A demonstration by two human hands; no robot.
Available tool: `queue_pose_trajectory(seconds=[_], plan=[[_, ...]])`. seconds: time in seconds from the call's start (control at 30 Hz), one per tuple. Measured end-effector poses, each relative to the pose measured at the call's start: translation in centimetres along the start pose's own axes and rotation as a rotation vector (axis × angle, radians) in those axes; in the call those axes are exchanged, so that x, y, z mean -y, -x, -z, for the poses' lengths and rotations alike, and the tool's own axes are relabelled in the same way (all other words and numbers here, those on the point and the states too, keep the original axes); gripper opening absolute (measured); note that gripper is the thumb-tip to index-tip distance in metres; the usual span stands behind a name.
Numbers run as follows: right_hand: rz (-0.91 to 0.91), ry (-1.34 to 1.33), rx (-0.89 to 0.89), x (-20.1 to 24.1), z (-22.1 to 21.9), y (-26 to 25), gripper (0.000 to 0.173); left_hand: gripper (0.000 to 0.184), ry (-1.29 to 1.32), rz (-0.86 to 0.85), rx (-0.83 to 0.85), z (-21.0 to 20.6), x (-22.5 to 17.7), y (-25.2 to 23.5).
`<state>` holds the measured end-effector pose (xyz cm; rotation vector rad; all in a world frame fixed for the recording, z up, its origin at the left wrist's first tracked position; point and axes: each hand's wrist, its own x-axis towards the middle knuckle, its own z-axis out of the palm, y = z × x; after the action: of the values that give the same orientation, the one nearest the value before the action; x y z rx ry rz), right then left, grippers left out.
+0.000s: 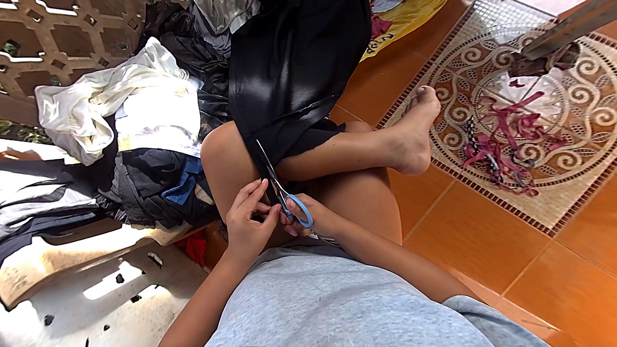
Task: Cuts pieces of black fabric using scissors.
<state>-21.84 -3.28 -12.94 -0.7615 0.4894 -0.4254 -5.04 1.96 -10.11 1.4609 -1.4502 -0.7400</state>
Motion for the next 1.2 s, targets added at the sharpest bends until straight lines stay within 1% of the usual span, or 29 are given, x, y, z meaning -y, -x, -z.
queue_pose_trajectory(seconds=[0.23,0.4,0.53,0.83,1.03,1.2], plan=[[0.017,-0.025,-0.005,-0.11,-0.32,-0.1,0.035,0.046,0.004,-0.001,-0.001,0.2,-0.03,0.05],[0.079,0.003,0.002,-0.33,-0.29,0.02,0.039,0.045,0.012,-0.012,-0.005,0.29,-0.24,-0.01],[0.064,0.006,-0.029,-0.12,-0.36,-0.03,0.034,0.045,0.014,-0.007,-0.001,0.32,-0.52,0.04],[0.055,0.021,-0.042,0.03,-0.38,-0.22,0.033,0.045,0.018,-0.018,0.002,0.32,-0.39,0.08],[0.02,0.028,-0.082,0.25,-0.55,-0.1,0.028,0.045,0.013,-0.015,0.001,0.27,-0.5,0.16],[-0.001,-0.031,-0.06,0.4,-0.34,-0.14,0.028,0.044,0.006,-0.014,0.005,0.46,-0.6,0.25]])
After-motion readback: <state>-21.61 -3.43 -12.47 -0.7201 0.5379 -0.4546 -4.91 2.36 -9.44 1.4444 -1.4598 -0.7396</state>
